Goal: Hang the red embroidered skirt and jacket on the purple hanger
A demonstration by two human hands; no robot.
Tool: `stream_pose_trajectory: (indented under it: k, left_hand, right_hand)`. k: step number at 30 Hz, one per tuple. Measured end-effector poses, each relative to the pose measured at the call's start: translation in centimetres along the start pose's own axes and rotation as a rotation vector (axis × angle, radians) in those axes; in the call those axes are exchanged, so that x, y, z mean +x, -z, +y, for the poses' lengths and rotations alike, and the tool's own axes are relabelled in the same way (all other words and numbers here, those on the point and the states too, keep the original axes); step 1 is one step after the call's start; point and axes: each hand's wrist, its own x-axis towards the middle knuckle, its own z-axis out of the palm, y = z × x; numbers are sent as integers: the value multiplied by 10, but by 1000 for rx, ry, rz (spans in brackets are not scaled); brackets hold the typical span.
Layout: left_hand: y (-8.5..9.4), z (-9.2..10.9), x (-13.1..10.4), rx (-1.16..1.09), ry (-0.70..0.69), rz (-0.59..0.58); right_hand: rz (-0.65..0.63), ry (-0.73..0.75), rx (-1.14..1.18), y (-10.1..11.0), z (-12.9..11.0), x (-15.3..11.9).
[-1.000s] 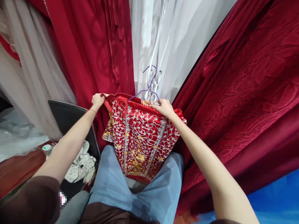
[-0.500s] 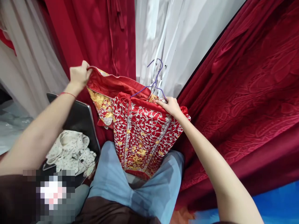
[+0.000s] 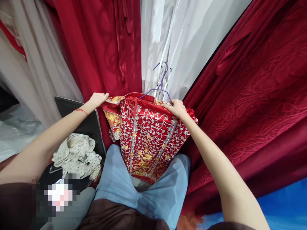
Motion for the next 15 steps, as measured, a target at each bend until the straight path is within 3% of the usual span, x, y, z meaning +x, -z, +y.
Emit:
stream_pose_trajectory:
  k: [3, 6, 11, 13, 15]
  left_hand:
    - [5, -5, 12, -125, 411, 59]
    - [0, -8, 18, -332, 657, -128]
    - [-13, -17, 13, -439, 412, -523]
    - [-13, -26, 8, -333, 312, -497]
    - [-10, -36, 1, -155, 238, -295]
  right_hand:
    - [-11, 7, 4, -3, -2, -1]
    - [-9, 8, 18, -5, 0, 0]
    - [12, 3, 13, -3, 12, 3]
    - [18, 8, 11, -4, 16, 4]
    - [23, 7, 18, -5, 17, 4]
